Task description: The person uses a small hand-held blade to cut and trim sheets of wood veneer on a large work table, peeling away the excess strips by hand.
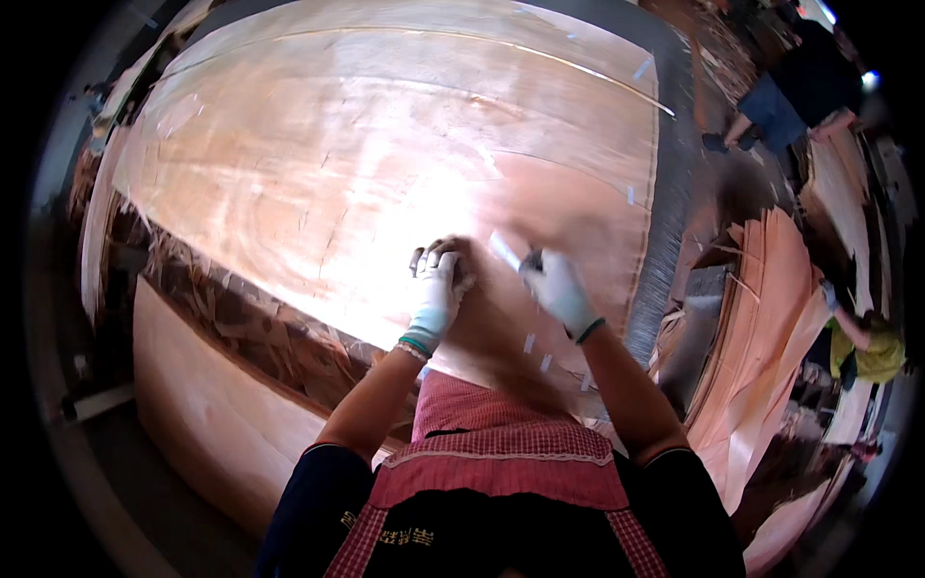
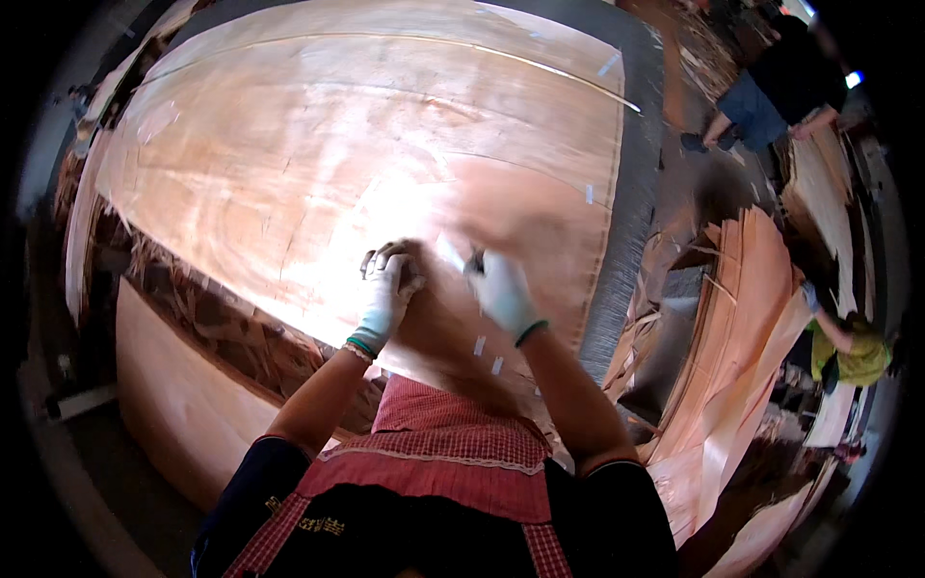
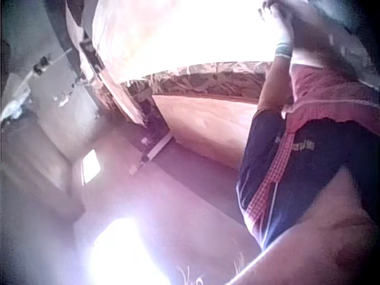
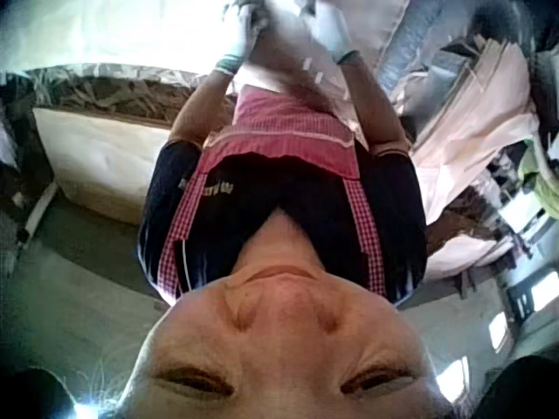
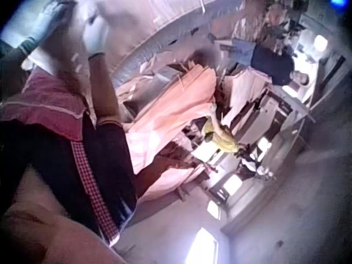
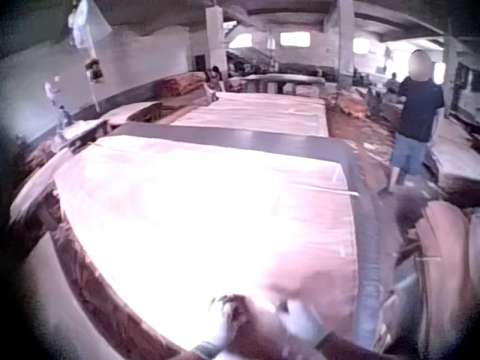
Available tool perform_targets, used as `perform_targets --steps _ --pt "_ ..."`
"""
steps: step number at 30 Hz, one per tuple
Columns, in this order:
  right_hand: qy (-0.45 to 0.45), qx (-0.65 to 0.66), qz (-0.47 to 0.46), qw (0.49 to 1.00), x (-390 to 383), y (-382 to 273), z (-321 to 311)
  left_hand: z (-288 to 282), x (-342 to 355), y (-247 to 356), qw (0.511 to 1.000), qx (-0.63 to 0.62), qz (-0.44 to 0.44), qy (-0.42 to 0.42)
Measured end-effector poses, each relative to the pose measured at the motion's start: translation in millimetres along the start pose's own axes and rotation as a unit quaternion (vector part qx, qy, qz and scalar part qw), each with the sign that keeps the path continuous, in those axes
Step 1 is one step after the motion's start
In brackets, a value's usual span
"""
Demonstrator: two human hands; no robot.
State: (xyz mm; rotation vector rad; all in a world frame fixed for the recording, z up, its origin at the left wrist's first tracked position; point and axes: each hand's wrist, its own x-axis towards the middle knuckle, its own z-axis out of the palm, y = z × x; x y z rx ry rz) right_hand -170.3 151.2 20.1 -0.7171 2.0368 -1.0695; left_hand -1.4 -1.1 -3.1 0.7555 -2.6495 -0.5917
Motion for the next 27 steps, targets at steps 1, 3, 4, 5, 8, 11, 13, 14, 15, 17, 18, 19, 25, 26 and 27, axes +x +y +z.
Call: perform_targets --steps 1,3,4,5,8,11,13,14,15,17,18,19,25,26,27 --pt "0.011 0.064 -0.005 0.998 15.0 -21.5 -10.1 -1.0 12.0 -7.0 1.000 -0.002 0.008 -0.004" --pt "0.051 0.136 0.026 0.989 50.2 -38.2 -12.4 -0.3 51.4 -13.1 0.997 -0.053 0.034 0.047" --pt "0.074 0.205 0.052 0.975 64.1 -42.8 -11.5 -2.9 76.1 -11.4 0.992 -0.071 0.092 0.058" --pt "0.070 0.218 0.062 0.971 76.7 -37.6 -8.4 -0.9 102.3 -11.9 0.987 -0.072 0.140 0.020" --pt "0.132 0.179 0.100 0.970 101.6 -11.5 12.4 22.2 153.9 -14.7 0.961 0.022 0.264 -0.084" --pt "0.141 -0.119 0.073 0.980 103.0 -49.9 1.2 28.4 161.3 -35.2 0.940 0.069 0.318 -0.104" --pt "0.291 -0.397 -0.223 0.841 117.4 -25.4 -29.5 27.8 171.2 -21.5 0.935 0.080 0.328 -0.108" --pt "0.242 -0.203 -0.050 0.947 120.9 -27.4 -47.6 29.0 175.2 -19.5 0.938 0.101 0.315 -0.104" --pt "0.184 0.005 0.118 0.976 123.1 -50.8 -71.1 30.8 188.8 -13.0 0.936 0.096 0.325 -0.101" --pt "0.187 0.028 0.148 0.971 141.0 -30.0 -80.0 36.6 221.0 2.0 0.946 0.012 0.320 -0.053" --pt "0.223 0.073 0.127 0.964 145.6 -29.1 -72.2 39.4 235.3 10.1 0.944 0.009 0.325 -0.050" --pt "0.256 0.118 0.104 0.954 150.6 -28.7 -69.9 42.3 249.3 19.1 0.947 -0.011 0.320 -0.018" --pt "0.283 0.213 0.155 0.922 126.9 -13.1 -87.7 10.5 291.1 10.6 0.971 -0.066 0.231 0.017" --pt "0.285 0.206 0.163 0.922 120.4 -13.1 -84.8 12.9 280.7 4.0 0.971 -0.080 0.225 -0.009" --pt "0.290 0.209 0.165 0.919 114.9 -11.5 -82.2 13.7 270.8 1.2 0.969 -0.096 0.227 -0.031"
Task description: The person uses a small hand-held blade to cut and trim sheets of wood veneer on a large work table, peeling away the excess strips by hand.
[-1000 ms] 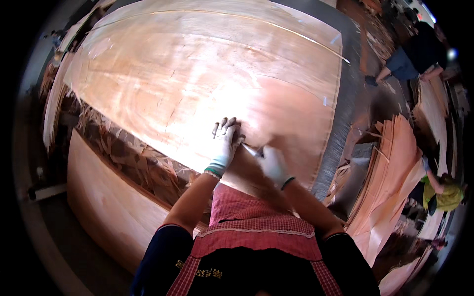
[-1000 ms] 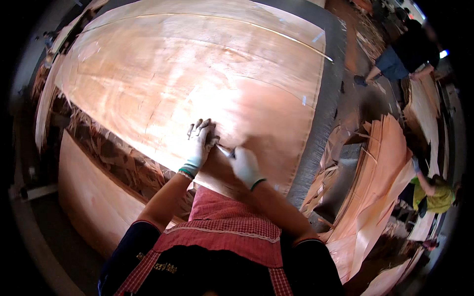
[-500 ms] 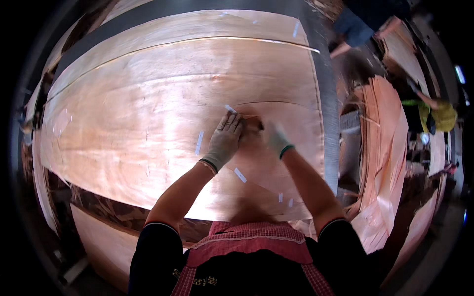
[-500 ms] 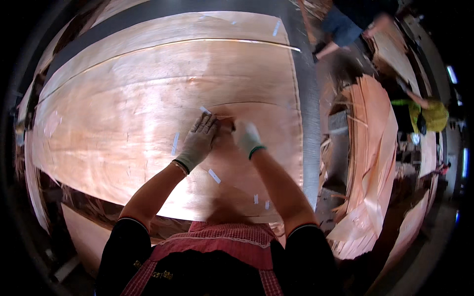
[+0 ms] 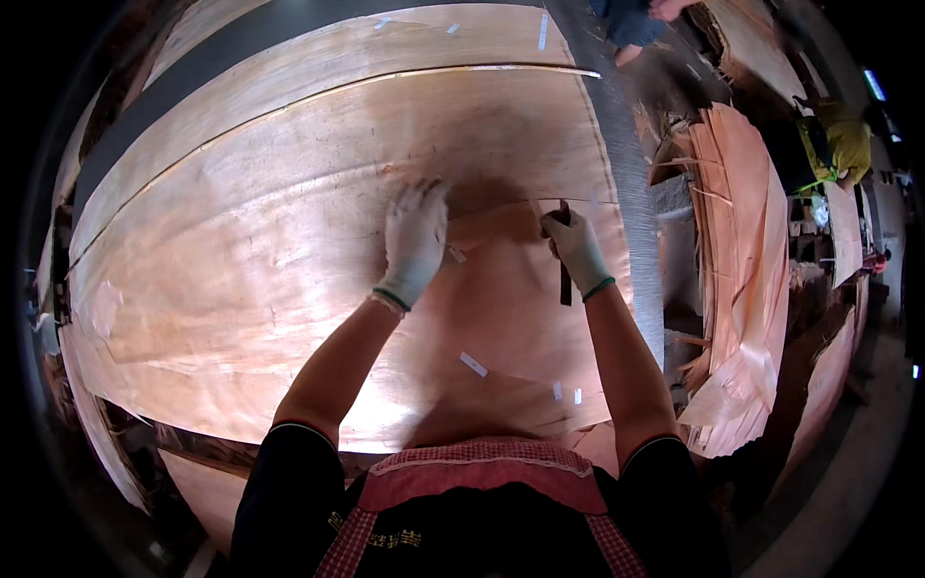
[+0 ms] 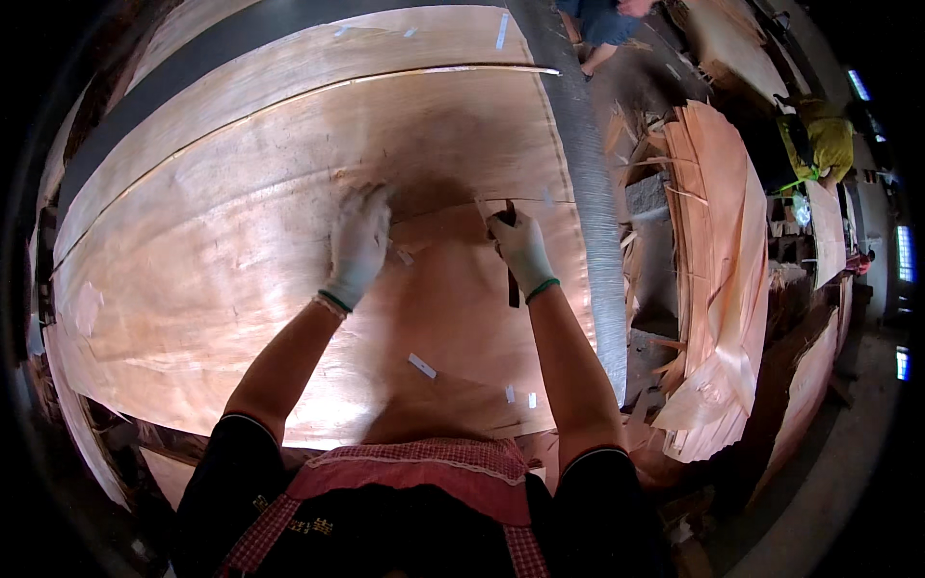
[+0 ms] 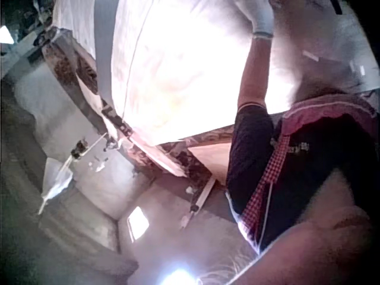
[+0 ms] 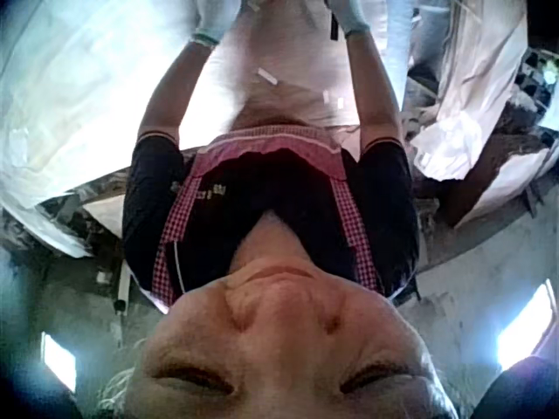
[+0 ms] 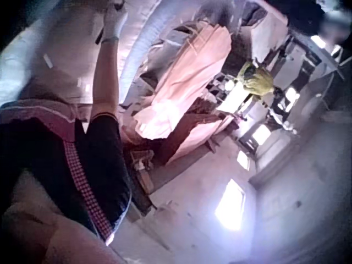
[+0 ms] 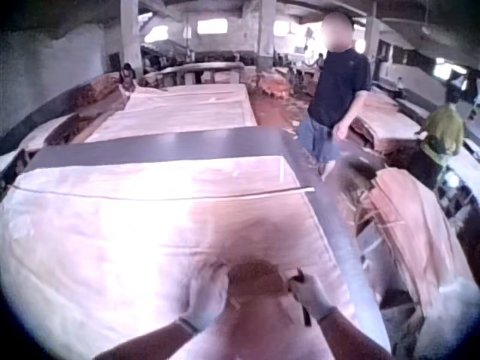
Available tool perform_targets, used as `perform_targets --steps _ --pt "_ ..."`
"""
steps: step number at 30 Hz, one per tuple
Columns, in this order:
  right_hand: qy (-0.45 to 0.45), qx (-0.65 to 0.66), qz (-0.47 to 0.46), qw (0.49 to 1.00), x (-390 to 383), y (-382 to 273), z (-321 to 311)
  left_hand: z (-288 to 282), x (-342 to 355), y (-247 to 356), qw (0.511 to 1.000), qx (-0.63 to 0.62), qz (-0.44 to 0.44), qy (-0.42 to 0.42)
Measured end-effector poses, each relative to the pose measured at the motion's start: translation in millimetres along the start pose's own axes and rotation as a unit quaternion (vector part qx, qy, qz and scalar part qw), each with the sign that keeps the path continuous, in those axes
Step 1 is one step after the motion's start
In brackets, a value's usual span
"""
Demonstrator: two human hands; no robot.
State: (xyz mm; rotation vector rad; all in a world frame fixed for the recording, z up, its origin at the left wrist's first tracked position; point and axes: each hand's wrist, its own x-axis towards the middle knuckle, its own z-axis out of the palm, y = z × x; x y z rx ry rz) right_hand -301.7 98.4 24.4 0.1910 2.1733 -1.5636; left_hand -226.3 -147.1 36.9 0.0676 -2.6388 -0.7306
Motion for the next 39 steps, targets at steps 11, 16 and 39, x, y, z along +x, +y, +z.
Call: perform_targets --steps 11,16,39 --pt "0.006 0.044 0.012 0.999 5.6 6.5 11.0 40.0 13.7 26.7 0.984 0.013 0.096 -0.149" --pt "0.064 -0.222 -0.221 0.948 35.2 27.1 18.2 85.2 12.5 13.8 0.947 0.043 0.282 -0.147" --pt "0.061 -0.410 -0.120 0.902 -70.6 0.9 136.9 10.1 -104.6 -6.4 0.995 0.015 -0.100 -0.015"
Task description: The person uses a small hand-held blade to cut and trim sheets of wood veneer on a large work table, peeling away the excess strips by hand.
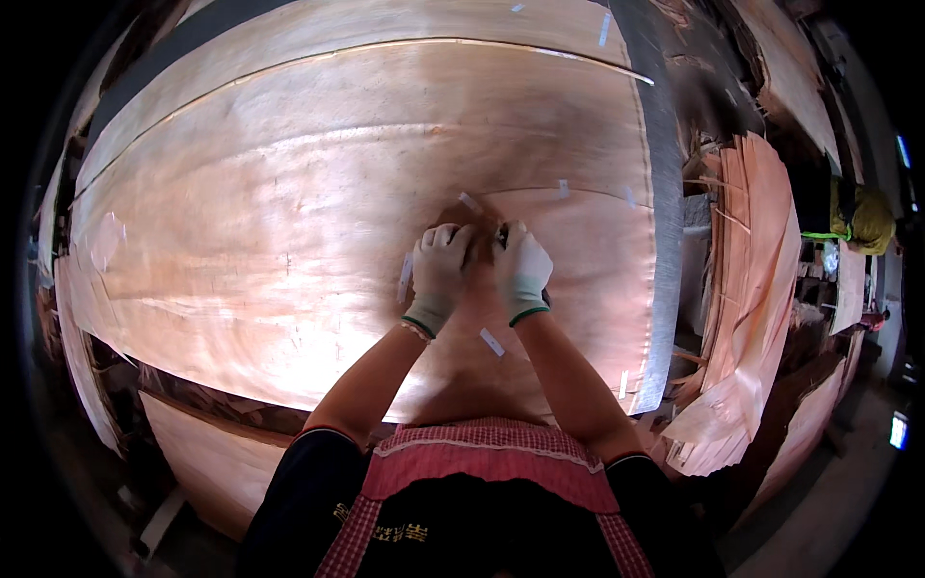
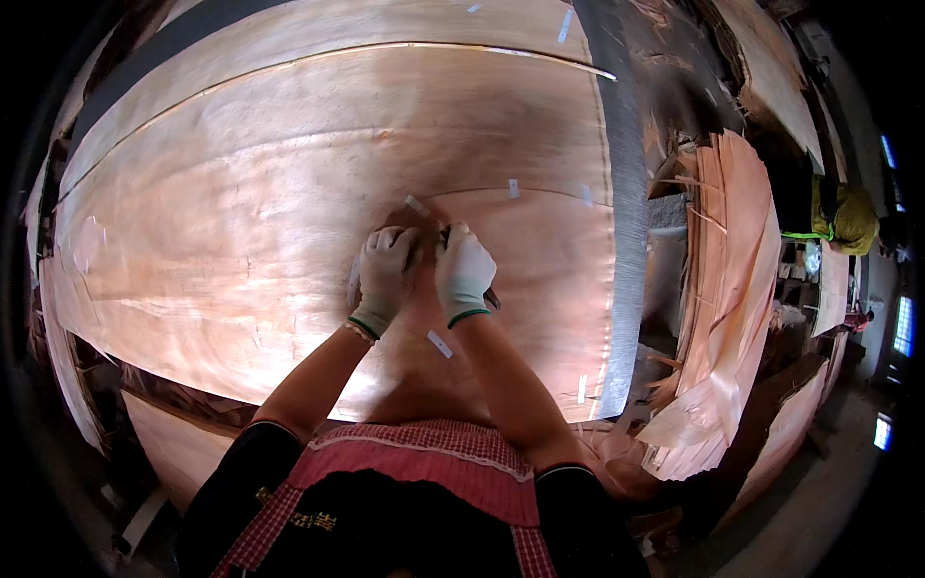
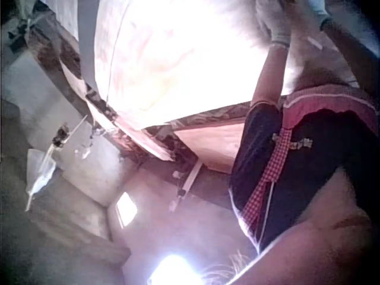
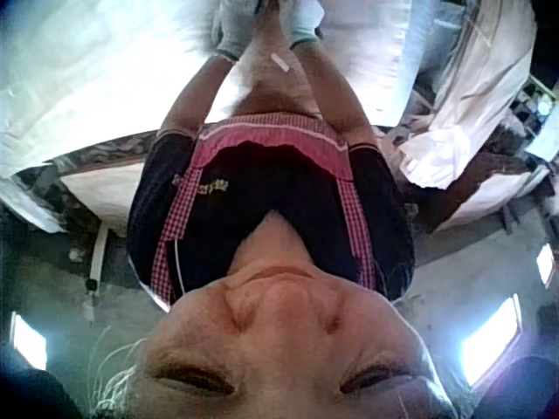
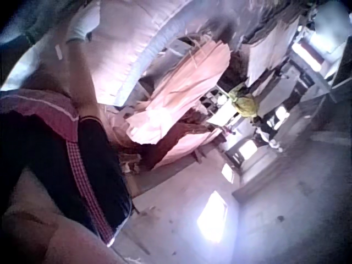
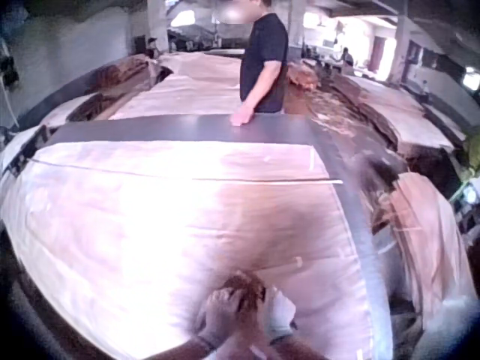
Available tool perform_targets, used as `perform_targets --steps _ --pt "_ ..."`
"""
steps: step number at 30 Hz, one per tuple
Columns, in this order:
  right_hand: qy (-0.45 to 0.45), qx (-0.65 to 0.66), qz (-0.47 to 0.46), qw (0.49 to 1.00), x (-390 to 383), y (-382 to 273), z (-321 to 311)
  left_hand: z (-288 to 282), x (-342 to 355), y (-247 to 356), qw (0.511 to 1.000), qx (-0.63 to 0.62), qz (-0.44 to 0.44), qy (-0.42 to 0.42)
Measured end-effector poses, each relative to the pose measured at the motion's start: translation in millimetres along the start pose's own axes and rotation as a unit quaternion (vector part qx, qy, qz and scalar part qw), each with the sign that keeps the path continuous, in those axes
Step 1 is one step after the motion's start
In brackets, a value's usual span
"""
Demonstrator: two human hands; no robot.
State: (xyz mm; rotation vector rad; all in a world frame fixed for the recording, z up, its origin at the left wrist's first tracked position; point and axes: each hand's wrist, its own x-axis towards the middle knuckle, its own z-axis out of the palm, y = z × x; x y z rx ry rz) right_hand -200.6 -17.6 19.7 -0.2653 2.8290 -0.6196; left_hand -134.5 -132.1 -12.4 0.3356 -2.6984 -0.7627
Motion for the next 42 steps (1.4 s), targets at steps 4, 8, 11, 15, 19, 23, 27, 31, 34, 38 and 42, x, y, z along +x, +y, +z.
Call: perform_targets --steps 4,8,11,15,19,23,27,31,34,38,42 --pt "0.016 -0.016 0.024 0.999 0.1 2.0 10.0 3.5 -2.0 -2.6 1.000 0.017 0.013 0.016" --pt "0.008 -0.021 0.018 1.000 1.6 4.3 9.7 6.6 -2.5 -5.0 1.000 0.009 -0.009 0.003" --pt "0.044 -0.022 0.011 0.999 -6.2 -2.2 9.8 9.9 -3.9 -8.4 1.000 0.018 -0.006 0.021" --pt "0.041 -0.042 0.049 0.997 -9.2 -6.7 17.2 9.8 -3.9 -7.4 1.000 0.004 -0.010 0.016" --pt "0.083 -0.028 0.036 0.996 -5.9 -7.2 20.2 5.6 -3.9 -6.7 1.000 0.012 0.004 0.023" --pt "0.043 0.028 0.056 0.997 3.6 0.2 15.3 2.8 -2.6 -2.9 1.000 0.000 -0.003 0.011" --pt "0.036 0.060 0.015 0.997 8.2 11.5 17.0 1.8 -2.4 -3.5 1.000 0.005 -0.009 0.006" --pt "0.000 0.124 0.021 0.992 15.1 20.2 18.9 0.6 5.0 -7.4 0.999 0.012 0.035 -0.036" --pt "-0.070 0.205 0.021 0.976 24.0 22.6 8.0 -0.4 9.8 -10.8 0.995 0.049 0.060 -0.066" --pt "-0.082 0.129 -0.018 0.988 36.0 35.1 4.7 0.4 9.5 -8.0 0.995 0.042 0.083 -0.040" --pt "-0.055 0.002 -0.051 0.997 30.2 22.6 -7.1 0.7 7.0 -13.1 0.995 0.055 0.081 -0.027"
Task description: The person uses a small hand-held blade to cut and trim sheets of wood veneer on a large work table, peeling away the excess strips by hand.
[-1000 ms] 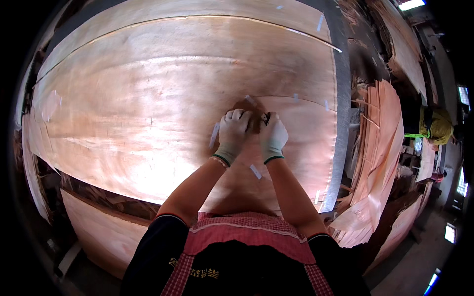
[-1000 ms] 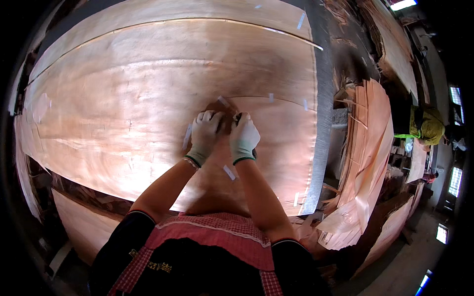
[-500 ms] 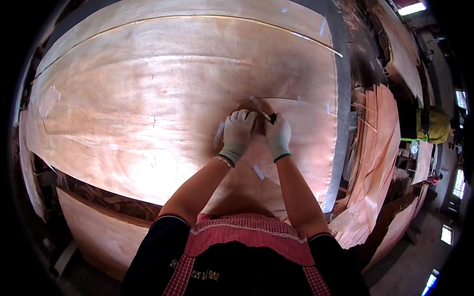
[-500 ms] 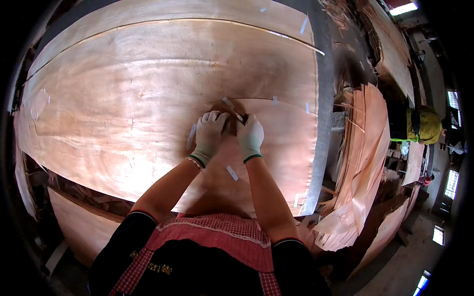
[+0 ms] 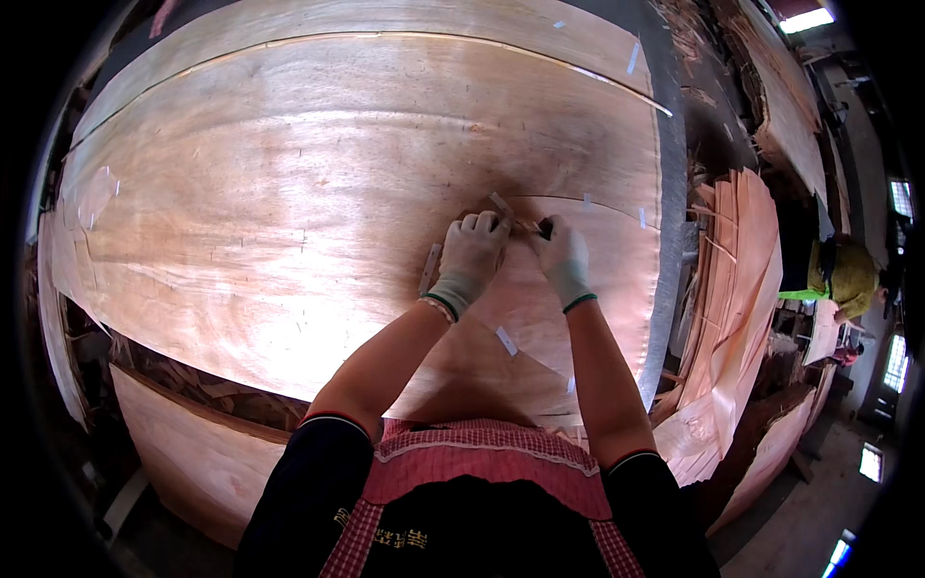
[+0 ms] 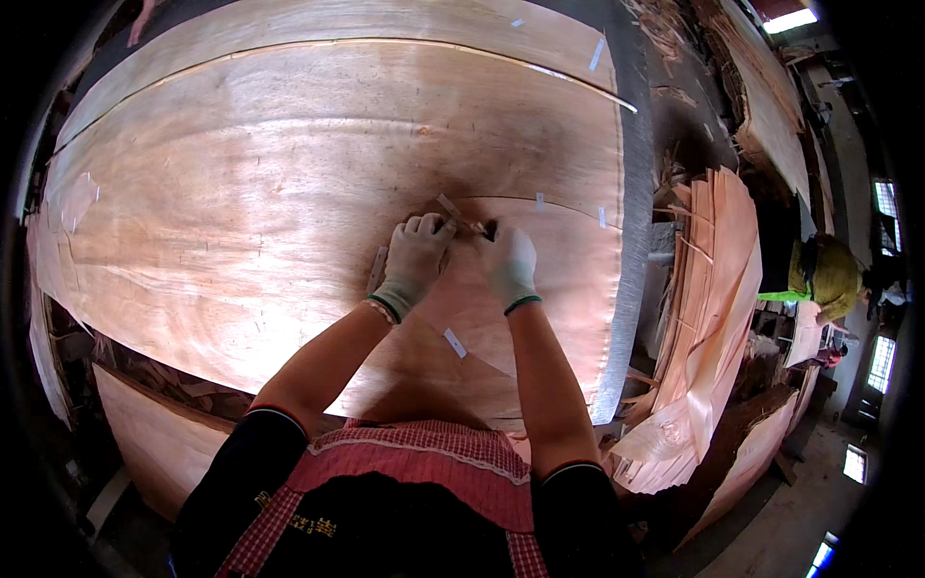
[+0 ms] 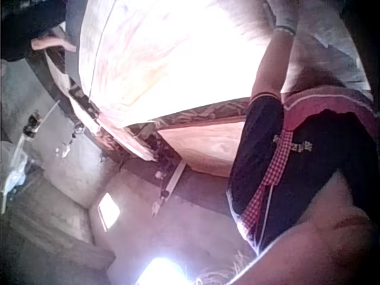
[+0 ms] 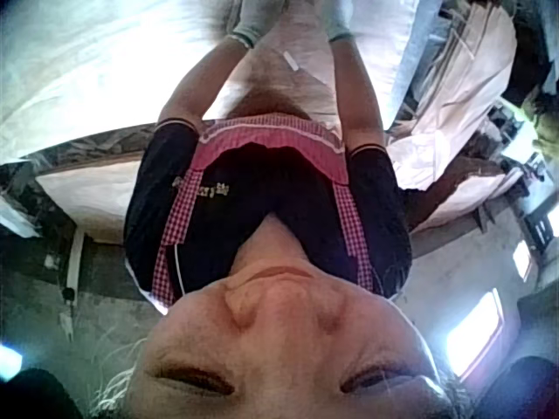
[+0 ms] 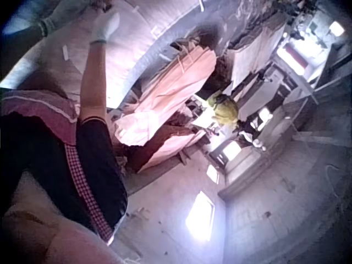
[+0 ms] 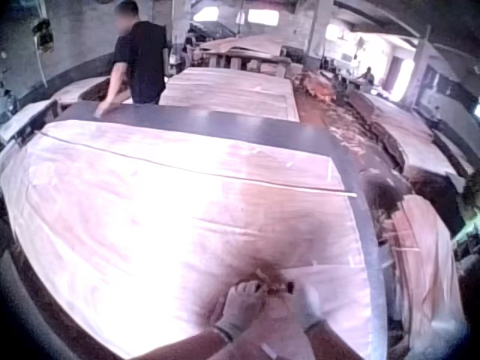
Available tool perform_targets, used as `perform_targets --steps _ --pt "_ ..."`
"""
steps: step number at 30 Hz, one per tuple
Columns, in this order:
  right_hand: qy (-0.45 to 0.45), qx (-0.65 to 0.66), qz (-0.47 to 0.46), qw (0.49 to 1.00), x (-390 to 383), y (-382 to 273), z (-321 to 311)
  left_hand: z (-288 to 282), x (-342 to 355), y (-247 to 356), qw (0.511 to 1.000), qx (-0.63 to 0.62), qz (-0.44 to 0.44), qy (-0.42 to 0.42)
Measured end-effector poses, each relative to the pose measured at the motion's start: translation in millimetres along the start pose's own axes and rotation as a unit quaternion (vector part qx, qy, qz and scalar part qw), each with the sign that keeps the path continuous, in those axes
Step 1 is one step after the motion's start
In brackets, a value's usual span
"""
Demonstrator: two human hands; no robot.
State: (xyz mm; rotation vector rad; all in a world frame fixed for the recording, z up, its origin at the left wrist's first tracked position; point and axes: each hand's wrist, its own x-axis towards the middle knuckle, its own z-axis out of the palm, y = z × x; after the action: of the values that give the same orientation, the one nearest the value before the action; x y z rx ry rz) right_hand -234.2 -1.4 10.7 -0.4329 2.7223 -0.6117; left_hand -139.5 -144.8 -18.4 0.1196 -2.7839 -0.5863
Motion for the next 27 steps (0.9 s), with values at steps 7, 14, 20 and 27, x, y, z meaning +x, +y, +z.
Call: perform_targets --steps 7,14,20,27 --pt "0.037 0.128 0.024 0.991 2.7 19.0 11.2 3.0 4.6 2.0 0.999 -0.052 -0.002 0.005" --pt "0.025 0.352 -0.010 0.936 2.2 33.9 31.1 17.1 11.8 -9.6 0.986 -0.116 0.097 0.071" --pt "-0.031 0.485 0.086 0.869 -62.1 81.9 -47.3 34.2 4.2 11.2 0.986 -0.137 0.073 -0.064" --pt "0.017 0.421 -0.067 0.905 -105.5 -16.0 -83.2 -29.2 -10.6 39.5 0.990 -0.119 -0.007 0.074"
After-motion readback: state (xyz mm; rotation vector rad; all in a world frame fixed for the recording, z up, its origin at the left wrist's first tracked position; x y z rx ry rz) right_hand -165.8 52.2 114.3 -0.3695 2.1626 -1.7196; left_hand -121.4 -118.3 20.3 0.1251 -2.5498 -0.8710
